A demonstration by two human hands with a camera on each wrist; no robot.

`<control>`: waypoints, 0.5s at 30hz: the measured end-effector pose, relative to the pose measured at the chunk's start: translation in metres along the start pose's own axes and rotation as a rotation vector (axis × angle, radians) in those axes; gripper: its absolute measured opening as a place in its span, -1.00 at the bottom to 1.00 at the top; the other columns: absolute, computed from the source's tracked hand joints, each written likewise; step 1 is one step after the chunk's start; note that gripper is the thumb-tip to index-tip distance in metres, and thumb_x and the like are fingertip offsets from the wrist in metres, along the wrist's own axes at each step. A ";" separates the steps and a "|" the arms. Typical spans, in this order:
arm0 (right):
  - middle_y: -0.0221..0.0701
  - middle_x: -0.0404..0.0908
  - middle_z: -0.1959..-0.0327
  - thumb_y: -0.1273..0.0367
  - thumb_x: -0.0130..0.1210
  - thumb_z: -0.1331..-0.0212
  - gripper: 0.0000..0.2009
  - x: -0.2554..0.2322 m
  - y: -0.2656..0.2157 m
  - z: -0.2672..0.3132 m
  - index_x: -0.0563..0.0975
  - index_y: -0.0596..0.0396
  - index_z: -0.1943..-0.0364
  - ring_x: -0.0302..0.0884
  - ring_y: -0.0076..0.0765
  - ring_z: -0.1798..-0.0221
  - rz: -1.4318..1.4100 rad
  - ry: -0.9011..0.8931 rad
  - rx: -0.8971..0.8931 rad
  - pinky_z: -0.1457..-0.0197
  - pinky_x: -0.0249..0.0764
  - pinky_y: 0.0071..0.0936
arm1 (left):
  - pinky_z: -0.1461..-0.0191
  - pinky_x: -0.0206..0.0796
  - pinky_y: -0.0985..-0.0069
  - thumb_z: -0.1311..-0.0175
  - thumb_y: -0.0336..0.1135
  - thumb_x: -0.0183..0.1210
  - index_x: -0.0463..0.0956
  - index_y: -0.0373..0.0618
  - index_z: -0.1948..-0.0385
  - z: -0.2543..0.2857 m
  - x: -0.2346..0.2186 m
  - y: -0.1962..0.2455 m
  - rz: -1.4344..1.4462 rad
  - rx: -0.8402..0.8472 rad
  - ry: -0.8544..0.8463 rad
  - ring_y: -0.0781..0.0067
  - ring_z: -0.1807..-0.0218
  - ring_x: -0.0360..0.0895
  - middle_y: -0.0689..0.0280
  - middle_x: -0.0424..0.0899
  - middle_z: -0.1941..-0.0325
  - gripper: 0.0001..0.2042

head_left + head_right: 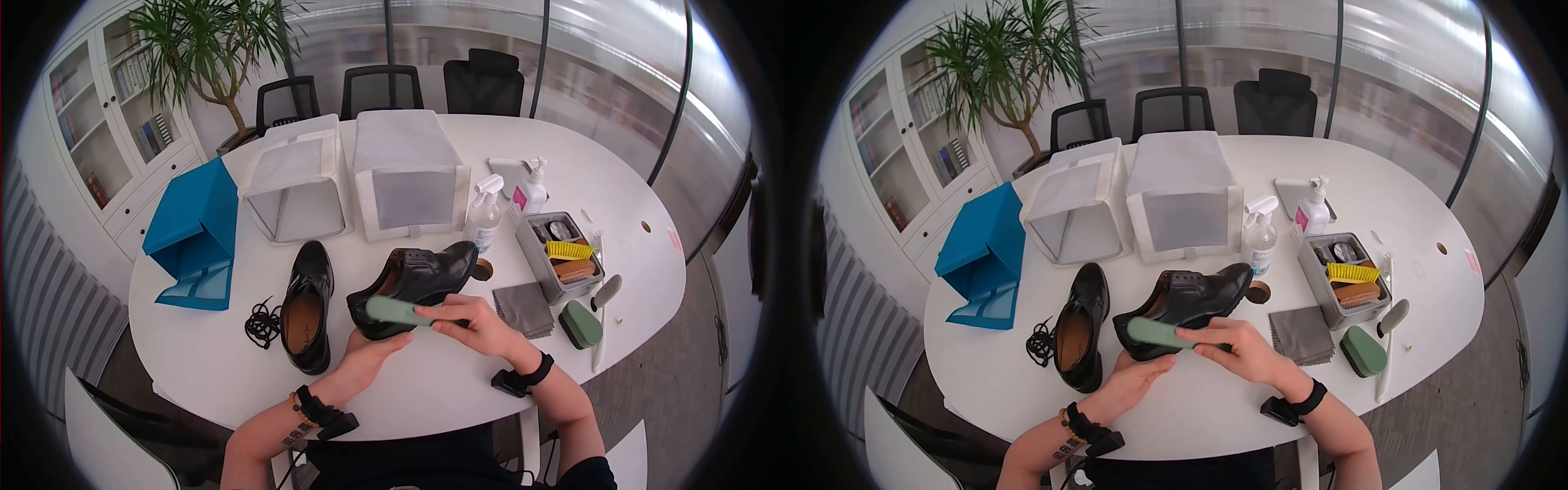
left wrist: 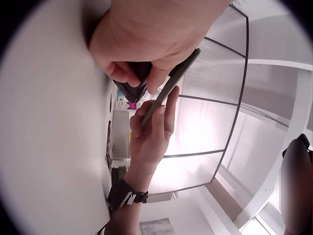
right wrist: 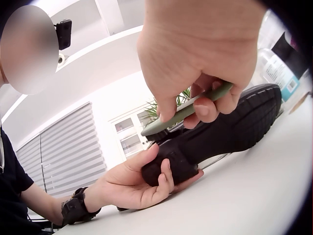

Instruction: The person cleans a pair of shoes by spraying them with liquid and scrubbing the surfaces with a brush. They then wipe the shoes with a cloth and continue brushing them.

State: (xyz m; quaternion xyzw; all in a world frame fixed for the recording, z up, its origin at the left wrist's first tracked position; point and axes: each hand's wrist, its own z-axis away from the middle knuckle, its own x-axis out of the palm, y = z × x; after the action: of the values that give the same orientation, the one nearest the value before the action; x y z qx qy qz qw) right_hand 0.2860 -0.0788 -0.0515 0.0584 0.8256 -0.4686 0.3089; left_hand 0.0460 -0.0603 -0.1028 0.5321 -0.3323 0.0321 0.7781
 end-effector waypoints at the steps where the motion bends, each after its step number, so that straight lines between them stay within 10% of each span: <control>1: -0.33 0.54 0.42 0.53 0.26 -0.22 -0.54 -0.001 -0.001 -0.001 0.63 -0.11 -0.23 0.47 -0.27 0.39 0.047 0.054 0.045 0.22 0.46 -0.37 | -0.15 0.50 0.51 -0.23 -0.53 0.39 0.55 -0.25 -0.06 -0.001 0.000 -0.002 -0.022 0.004 0.028 0.52 -0.05 0.63 0.29 0.66 -0.03 -0.64; 15: -0.29 0.49 0.48 0.54 0.29 -0.17 -0.54 -0.001 0.002 0.000 0.64 -0.05 -0.20 0.39 -0.27 0.43 -0.025 -0.029 -0.016 0.30 0.39 -0.36 | -0.24 0.46 0.49 -0.35 -0.59 0.23 0.47 -0.20 -0.14 0.000 -0.001 -0.001 -0.071 -0.025 0.021 0.50 -0.16 0.58 0.31 0.61 -0.10 -0.66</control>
State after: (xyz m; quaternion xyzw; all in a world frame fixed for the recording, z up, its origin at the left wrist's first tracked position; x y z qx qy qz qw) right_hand 0.2876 -0.0769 -0.0527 0.0387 0.8252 -0.4669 0.3155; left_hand 0.0452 -0.0609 -0.1047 0.5335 -0.3054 0.0062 0.7887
